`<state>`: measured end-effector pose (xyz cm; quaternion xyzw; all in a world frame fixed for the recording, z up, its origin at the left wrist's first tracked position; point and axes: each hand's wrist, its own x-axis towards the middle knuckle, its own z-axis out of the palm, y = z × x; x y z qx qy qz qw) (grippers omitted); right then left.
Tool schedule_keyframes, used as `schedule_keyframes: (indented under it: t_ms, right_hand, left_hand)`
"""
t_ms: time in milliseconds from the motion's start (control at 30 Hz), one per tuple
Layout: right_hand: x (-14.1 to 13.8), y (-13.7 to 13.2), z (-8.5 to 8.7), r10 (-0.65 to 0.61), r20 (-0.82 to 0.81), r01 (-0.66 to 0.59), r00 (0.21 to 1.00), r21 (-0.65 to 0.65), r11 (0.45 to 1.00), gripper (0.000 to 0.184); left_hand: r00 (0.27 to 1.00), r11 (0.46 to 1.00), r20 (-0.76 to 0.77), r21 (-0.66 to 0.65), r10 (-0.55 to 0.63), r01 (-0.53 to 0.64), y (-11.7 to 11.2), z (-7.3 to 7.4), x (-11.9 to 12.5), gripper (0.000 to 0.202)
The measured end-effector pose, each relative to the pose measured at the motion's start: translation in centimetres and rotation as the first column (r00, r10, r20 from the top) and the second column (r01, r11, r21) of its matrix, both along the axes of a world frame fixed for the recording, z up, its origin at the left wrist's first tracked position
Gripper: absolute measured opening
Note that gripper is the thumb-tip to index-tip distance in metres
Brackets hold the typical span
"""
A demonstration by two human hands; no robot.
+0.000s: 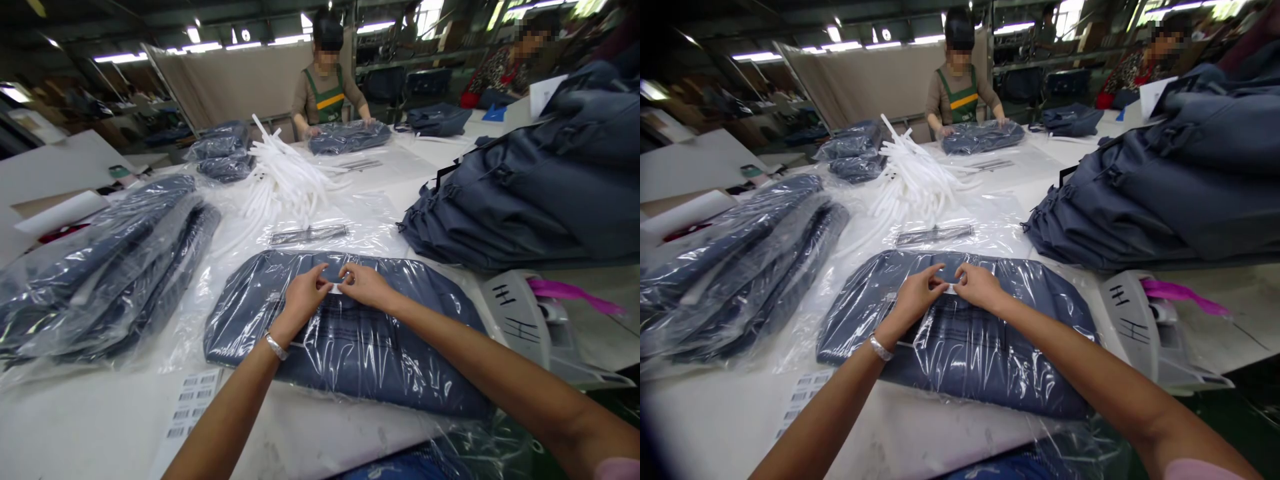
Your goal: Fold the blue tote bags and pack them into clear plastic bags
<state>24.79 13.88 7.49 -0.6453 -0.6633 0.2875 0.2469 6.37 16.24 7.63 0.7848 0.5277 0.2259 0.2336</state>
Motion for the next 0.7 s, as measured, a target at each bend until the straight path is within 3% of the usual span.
schedule_keyframes:
  t_ms: [700]
  right_hand:
    - [-0.77,-0.43,-0.64,0.044,0.24,-0.028,0.97,-0.069,0.997,0.018]
  left_hand:
    - [0.967,0.998,-0.247,-0.015,-0.067,0.065,-0.28,-0.29,0.74,0.056]
